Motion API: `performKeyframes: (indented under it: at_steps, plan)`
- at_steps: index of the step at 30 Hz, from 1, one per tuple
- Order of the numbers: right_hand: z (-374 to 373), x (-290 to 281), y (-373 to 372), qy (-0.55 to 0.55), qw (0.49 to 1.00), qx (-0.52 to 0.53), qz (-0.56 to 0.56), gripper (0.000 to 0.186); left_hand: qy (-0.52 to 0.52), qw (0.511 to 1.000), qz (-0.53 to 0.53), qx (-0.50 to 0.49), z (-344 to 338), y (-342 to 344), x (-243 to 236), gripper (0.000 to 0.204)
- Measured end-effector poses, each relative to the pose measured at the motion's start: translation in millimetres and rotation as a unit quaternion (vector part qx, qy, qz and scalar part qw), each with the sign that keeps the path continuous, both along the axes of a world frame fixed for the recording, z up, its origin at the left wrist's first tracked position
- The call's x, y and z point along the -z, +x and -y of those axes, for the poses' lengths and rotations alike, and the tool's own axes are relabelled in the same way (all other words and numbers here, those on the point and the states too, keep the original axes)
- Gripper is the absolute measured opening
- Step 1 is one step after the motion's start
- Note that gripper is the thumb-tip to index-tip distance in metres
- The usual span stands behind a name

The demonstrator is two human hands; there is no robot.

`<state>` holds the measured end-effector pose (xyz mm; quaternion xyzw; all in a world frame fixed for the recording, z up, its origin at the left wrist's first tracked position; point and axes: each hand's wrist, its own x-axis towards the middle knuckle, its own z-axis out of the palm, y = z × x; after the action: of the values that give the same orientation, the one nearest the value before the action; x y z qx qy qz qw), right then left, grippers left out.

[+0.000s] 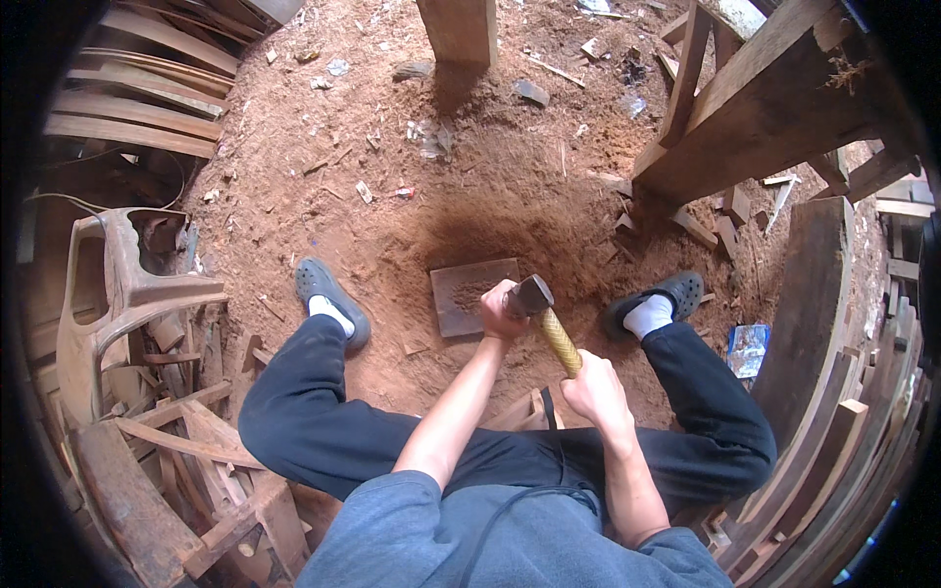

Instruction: The person sits on the ground and repeatedly strikes a small wooden block with a hammer and chisel to carve a pattern. The person pauses briefly to inspect the work and adjust the camera before resuming the carving.

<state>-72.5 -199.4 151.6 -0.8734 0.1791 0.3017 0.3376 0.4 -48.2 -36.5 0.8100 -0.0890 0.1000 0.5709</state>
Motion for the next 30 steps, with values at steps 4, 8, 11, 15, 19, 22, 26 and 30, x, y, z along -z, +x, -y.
performKeyframes:
  at_steps: [4, 8, 11, 15, 19, 22, 26, 30]
  plan:
    - [-1, 2, 3, 0.006, 1.0, 0.005, -0.011, 0.023, 0.011, 1.0, 0.019, 0.009, -3, 2, 4, 0.017]
    - [-3, 3, 3, 0.005, 1.0, 0.001, -0.015, 0.023, 0.006, 1.0, 0.028, 0.004, -5, 4, 8, 0.018]
    - [-4, 5, 2, 0.005, 1.0, 0.005, -0.008, 0.023, 0.026, 0.999, 0.042, 0.002, -5, 4, 11, 0.019]
    - [-6, 7, 0, 0.009, 1.0, 0.011, 0.01, 0.023, 0.067, 0.997, 0.041, 0.018, -7, 5, 16, 0.023]
    - [-9, 6, -5, 0.005, 0.999, 0.007, 0.031, 0.022, 0.067, 0.996, 0.052, 0.026, -12, 8, 18, 0.025]
    - [-12, 4, -11, 0.001, 0.999, 0.002, 0.047, 0.023, 0.048, 0.997, 0.048, 0.04, -16, 5, 12, 0.024]
    - [-15, 2, -19, -0.012, 0.999, -0.005, 0.049, 0.024, 0.029, 0.998, -0.027, 0.056, -20, -4, -2, 0.019]
    - [-15, 4, -22, -0.019, 0.998, -0.003, 0.052, 0.026, -0.011, 0.999, -0.009, 0.047, -16, 0, -13, 0.021]
